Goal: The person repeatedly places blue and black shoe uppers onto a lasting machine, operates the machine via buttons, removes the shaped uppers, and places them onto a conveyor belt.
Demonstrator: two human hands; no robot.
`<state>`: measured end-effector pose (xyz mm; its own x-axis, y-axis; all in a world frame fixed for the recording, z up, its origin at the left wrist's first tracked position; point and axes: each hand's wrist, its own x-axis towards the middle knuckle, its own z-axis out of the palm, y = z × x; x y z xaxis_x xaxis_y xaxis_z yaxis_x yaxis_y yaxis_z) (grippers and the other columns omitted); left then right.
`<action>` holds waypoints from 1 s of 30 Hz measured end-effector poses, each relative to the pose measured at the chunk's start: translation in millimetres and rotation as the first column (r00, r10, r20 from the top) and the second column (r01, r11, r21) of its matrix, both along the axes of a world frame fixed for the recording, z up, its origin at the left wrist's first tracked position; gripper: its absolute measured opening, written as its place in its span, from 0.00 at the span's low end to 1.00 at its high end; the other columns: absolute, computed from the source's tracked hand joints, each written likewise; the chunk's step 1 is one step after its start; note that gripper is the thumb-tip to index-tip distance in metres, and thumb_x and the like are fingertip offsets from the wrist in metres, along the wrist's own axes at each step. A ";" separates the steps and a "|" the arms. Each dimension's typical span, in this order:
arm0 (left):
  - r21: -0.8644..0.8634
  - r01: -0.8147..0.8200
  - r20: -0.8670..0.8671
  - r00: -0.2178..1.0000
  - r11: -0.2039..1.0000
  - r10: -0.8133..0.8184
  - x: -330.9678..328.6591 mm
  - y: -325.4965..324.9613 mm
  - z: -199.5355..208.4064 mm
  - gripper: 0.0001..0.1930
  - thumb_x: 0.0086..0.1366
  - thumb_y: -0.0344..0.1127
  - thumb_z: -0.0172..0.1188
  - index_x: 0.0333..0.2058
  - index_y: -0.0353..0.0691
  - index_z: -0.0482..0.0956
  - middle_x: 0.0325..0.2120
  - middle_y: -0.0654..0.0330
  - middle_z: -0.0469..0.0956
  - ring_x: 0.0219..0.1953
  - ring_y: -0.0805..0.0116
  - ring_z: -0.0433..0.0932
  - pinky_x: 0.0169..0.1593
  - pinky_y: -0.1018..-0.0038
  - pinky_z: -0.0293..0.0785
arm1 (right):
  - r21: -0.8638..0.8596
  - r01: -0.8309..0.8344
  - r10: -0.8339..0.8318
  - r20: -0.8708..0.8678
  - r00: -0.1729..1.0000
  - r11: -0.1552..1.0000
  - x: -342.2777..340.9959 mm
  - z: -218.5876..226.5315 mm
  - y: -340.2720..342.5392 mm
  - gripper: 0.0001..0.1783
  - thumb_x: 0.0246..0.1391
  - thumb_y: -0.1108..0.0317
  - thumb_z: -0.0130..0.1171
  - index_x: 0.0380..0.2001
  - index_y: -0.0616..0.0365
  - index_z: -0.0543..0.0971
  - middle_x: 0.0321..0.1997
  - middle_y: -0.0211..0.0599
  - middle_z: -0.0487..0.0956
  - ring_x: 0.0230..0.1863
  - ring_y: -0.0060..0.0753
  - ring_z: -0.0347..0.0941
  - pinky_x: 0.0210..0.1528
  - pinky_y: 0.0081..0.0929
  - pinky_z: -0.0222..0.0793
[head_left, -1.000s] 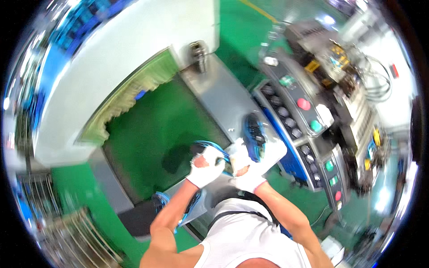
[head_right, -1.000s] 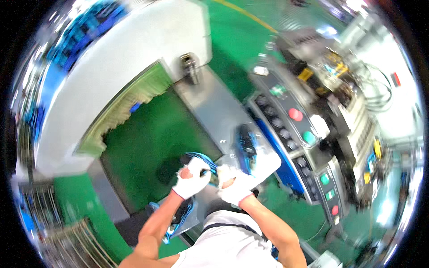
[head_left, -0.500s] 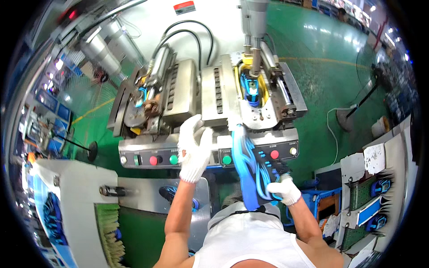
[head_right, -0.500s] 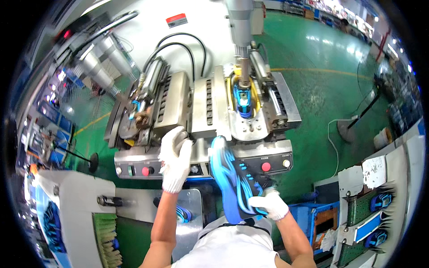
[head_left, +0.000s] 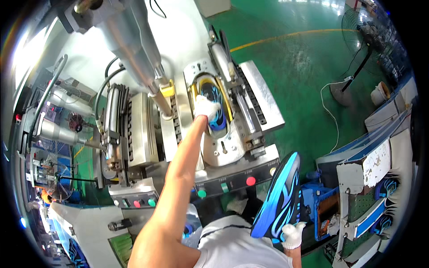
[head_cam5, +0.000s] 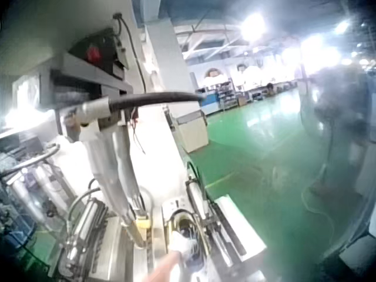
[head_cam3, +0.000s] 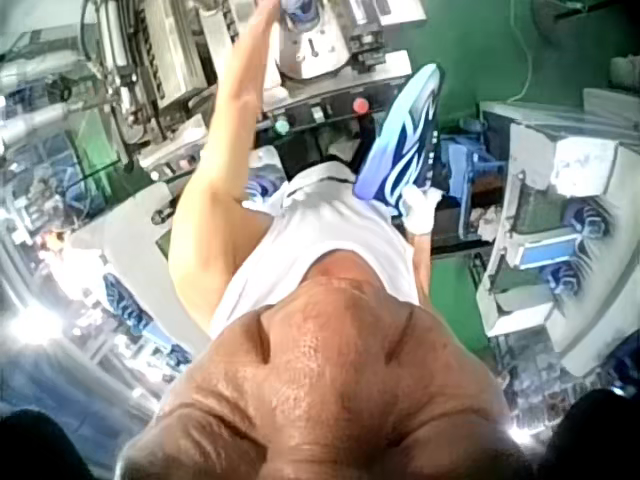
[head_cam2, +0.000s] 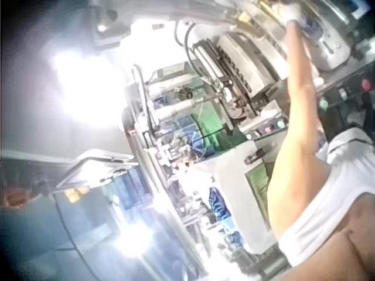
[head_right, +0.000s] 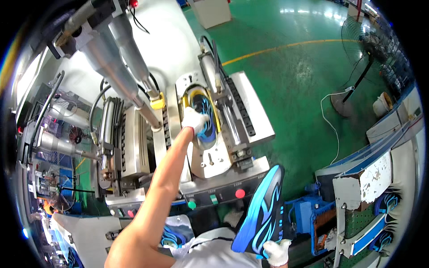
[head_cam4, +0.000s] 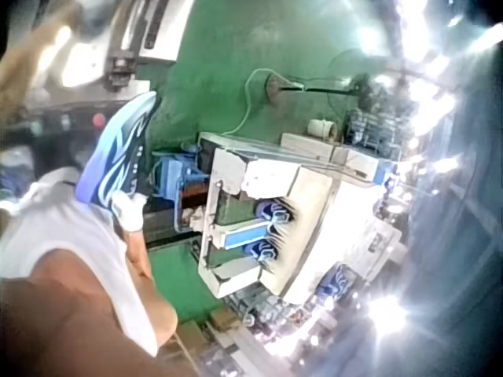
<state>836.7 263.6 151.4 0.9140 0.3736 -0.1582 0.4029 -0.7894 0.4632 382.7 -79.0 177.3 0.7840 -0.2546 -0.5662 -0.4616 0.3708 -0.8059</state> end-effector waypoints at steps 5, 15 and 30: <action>-0.616 -0.115 0.011 0.988 0.779 0.155 -14.9 39.8 59.5 0.15 0.50 0.38 0.73 0.30 0.31 0.84 0.24 0.60 0.82 0.25 0.75 0.79 0.27 0.72 0.74 | 0.021 -0.023 0.024 -0.040 0.999 1.000 48.5 27.0 24.9 0.18 0.46 0.67 0.68 0.28 0.47 0.65 0.26 0.21 0.67 0.27 0.19 0.65 0.32 0.23 0.65; -0.576 0.152 0.414 0.901 0.803 0.127 -349.0 94.6 121.5 0.38 0.49 0.27 0.71 0.61 0.36 0.69 0.52 0.56 0.78 0.54 0.65 0.77 0.61 0.66 0.72 | 0.061 -0.517 0.460 0.376 0.804 0.854 310.8 76.8 141.0 0.20 0.51 0.68 0.71 0.45 0.63 0.77 0.45 0.42 0.82 0.42 0.29 0.80 0.44 0.32 0.79; -0.016 -0.985 0.073 0.170 0.172 0.983 -733.5 101.1 -36.2 0.42 0.52 0.39 0.71 0.64 0.30 0.64 0.61 0.38 0.69 0.64 0.45 0.69 0.67 0.60 0.65 | -0.927 -0.368 0.782 -0.278 0.558 -0.067 472.9 -44.9 283.0 0.34 0.45 0.42 0.69 0.37 0.69 0.84 0.45 0.54 0.85 0.46 0.45 0.83 0.45 0.41 0.76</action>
